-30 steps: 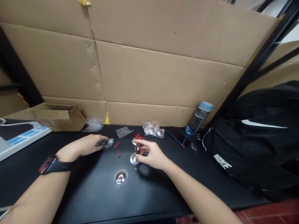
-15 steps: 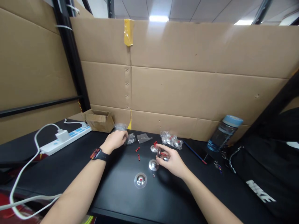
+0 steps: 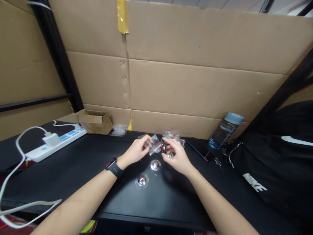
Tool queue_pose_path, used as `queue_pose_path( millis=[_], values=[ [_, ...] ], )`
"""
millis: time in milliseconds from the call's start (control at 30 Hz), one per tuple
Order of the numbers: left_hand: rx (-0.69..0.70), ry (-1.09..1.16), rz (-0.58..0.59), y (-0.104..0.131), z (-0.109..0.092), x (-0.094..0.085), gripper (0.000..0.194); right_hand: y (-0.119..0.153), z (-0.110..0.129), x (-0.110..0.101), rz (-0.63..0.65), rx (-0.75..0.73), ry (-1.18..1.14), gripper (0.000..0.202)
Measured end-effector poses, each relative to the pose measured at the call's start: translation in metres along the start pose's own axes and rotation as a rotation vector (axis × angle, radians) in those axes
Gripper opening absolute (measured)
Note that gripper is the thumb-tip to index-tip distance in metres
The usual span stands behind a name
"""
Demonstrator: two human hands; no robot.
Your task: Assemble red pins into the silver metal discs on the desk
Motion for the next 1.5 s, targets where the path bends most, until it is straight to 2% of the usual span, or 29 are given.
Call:
queue_pose_path(
  millis=[100,200,300,367,467,567,633,767,833,933,1067,1167,1267,1333,1500],
  values=[
    [0.107,-0.148,0.138,0.005,-0.007,0.031,0.022,-0.002,0.001,-0.006,0.06,-0.039,0.129,0.054],
    [0.187,-0.319,0.171,0.011,-0.014,0.047,0.03,-0.001,-0.004,-0.003,0.193,-0.035,0.221,0.04],
    [0.231,-0.492,0.118,0.013,-0.022,0.047,0.043,0.002,-0.012,-0.002,0.293,0.017,0.283,0.029],
    [0.248,-0.533,0.107,0.014,-0.026,0.046,0.041,0.003,-0.017,-0.002,0.345,0.063,0.311,0.026],
    [0.306,-0.472,0.184,0.016,-0.032,0.052,0.029,0.009,-0.02,0.002,0.474,0.1,0.317,0.023],
    [0.347,-0.443,0.234,0.017,-0.037,0.054,0.027,0.016,-0.019,0.01,0.613,0.111,0.287,0.021],
    [0.34,-0.465,0.255,0.018,-0.038,0.053,0.026,0.02,-0.018,0.015,0.661,0.112,0.287,0.021],
    [0.346,-0.423,0.411,0.025,-0.04,0.059,0.033,0.022,-0.018,0.018,0.665,0.12,0.341,0.02],
    [0.335,-0.404,0.434,0.027,-0.039,0.057,0.038,0.022,-0.017,0.017,0.662,0.117,0.349,0.02],
    [0.294,-0.446,0.411,0.025,-0.03,0.049,0.038,0.018,-0.013,0.009,0.612,0.099,0.349,0.019],
    [0.217,-0.606,0.291,0.017,-0.019,0.026,0.031,0.011,-0.008,-0.003,0.508,0.085,0.341,0.031],
    [0.21,-0.608,0.242,0.013,-0.027,0.014,0.027,0.009,-0.007,-0.006,0.479,0.079,0.321,0.031],
    [0.317,-0.452,0.348,0.02,-0.049,0.024,0.022,0.008,-0.007,-0.007,0.451,0.069,0.319,0.029],
    [0.367,-0.436,0.387,0.025,-0.057,0.036,0.02,0.008,-0.008,-0.006,0.457,0.067,0.324,0.029],
    [0.352,-0.558,0.388,0.029,-0.049,0.058,0.026,0.008,-0.006,-0.005,0.479,0.071,0.334,0.029]
  ],
)
Point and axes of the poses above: each hand's wrist, its own y-axis away from the middle knuckle, its own x-axis out of the palm, z = x × y, the point moved 9 cm from there along -y, towards the middle knuckle, and after that the axes turned 2 degrees about -x, right-handed, at the moved point
